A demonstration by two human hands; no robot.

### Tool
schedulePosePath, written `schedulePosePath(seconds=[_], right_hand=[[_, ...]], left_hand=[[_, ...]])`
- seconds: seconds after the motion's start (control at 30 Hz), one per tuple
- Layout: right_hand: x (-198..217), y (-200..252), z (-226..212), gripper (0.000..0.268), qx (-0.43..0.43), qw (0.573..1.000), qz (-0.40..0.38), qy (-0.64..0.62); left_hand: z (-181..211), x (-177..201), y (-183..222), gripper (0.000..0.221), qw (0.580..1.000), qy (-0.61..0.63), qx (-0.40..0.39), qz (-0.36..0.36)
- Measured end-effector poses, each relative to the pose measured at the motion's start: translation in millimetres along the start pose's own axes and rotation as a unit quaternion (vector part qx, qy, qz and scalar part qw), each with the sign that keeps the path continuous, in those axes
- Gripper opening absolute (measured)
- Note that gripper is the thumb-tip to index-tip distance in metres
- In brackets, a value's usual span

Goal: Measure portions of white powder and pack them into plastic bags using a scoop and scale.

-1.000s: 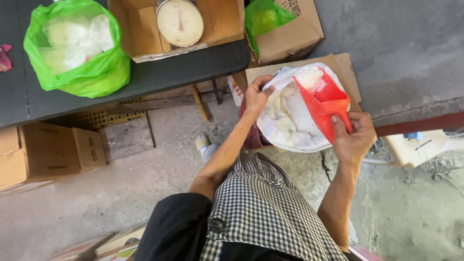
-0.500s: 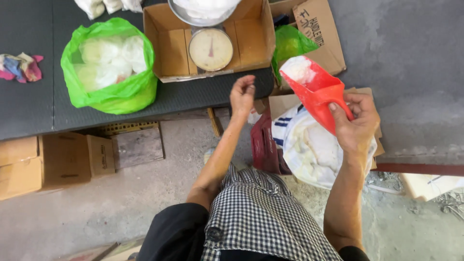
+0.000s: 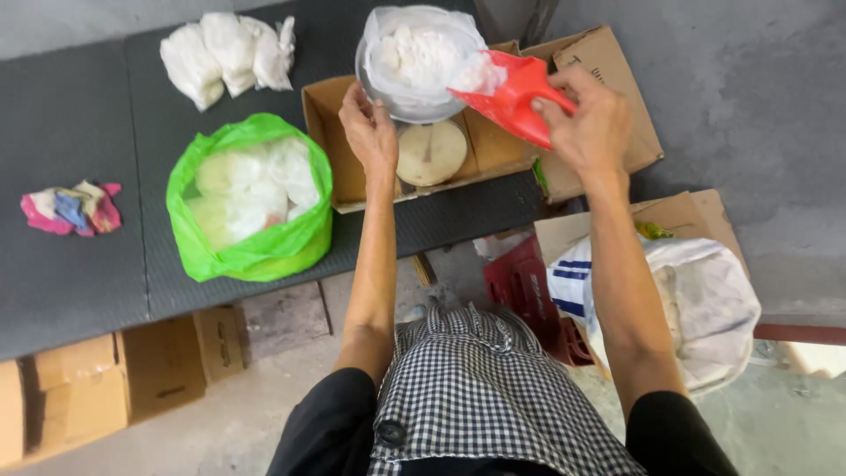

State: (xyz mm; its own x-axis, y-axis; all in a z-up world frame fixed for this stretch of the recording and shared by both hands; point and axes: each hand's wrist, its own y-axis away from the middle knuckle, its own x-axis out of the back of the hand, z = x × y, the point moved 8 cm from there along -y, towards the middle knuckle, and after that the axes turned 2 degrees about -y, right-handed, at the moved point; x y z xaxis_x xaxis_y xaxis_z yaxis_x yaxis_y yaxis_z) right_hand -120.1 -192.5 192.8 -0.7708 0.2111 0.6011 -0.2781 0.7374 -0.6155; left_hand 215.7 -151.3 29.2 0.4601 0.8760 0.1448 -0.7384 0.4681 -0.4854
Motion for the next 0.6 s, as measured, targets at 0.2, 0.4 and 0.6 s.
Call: schedulePosePath(seconds=[0.2, 0.4, 0.6], right_hand=[[-52, -46, -48, 0.020, 0.088, 0.991, -0.005, 0.098], [-83, -52, -70, 0.015, 0.154, 0.976, 0.003, 0.154], [-105, -49, -57, 0.013, 0.203, 0.949, 0.012, 0.242]], left_hand=[[-12, -29, -43, 0.053, 0.993, -0.078, 0.003, -0.091], [12, -32, -52, 0.047, 0.988, -0.053, 0.032, -0.141], [13, -37, -51, 0.043, 0.989, -0.002, 0.065, -0.130]])
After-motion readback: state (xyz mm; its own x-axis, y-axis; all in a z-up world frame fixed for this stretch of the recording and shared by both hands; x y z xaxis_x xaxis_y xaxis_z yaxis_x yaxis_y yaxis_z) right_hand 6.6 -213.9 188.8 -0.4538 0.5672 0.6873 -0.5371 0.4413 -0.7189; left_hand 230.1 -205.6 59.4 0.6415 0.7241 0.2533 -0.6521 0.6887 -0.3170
